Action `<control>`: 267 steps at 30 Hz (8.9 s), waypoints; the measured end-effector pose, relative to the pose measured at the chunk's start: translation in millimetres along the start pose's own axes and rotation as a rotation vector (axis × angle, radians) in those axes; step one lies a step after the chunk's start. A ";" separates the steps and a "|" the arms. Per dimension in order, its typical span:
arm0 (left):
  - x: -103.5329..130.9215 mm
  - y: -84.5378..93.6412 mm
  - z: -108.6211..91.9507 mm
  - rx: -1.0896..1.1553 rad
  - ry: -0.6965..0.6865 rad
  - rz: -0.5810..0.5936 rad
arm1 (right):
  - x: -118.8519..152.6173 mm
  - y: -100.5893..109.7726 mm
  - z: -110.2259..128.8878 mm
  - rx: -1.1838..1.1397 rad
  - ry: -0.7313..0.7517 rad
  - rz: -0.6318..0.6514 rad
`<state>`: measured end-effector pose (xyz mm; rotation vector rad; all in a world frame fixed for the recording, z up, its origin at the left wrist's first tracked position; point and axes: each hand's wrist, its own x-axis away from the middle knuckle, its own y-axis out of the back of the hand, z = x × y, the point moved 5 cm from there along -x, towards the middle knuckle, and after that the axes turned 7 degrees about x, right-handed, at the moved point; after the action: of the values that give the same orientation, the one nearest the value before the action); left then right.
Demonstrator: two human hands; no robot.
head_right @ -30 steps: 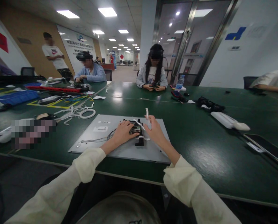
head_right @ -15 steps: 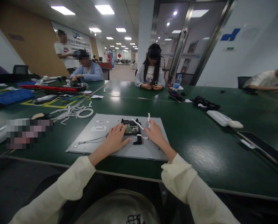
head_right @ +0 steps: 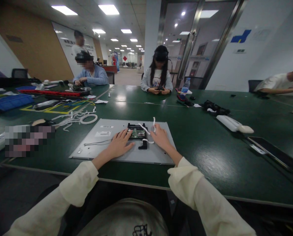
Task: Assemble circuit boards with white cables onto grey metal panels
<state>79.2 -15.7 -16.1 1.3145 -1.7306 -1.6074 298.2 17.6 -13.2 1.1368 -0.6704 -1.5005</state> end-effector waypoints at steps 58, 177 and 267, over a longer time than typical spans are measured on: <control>-4.3 3.5 -0.7 -0.106 0.024 0.000 | 17.6 22.0 40.0 -0.522 0.076 0.206; -108.2 -16.0 -14.4 0.067 0.079 -0.017 | 4.6 13.9 27.3 -0.258 0.192 -0.047; -94.6 23.6 -32.3 0.971 -0.025 -0.124 | 13.8 22.2 55.1 -0.833 0.055 0.157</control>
<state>140.8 44.6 39.8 1.8130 -2.6229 -0.7877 257.9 -10.1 23.2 0.4667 -0.0522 -1.3930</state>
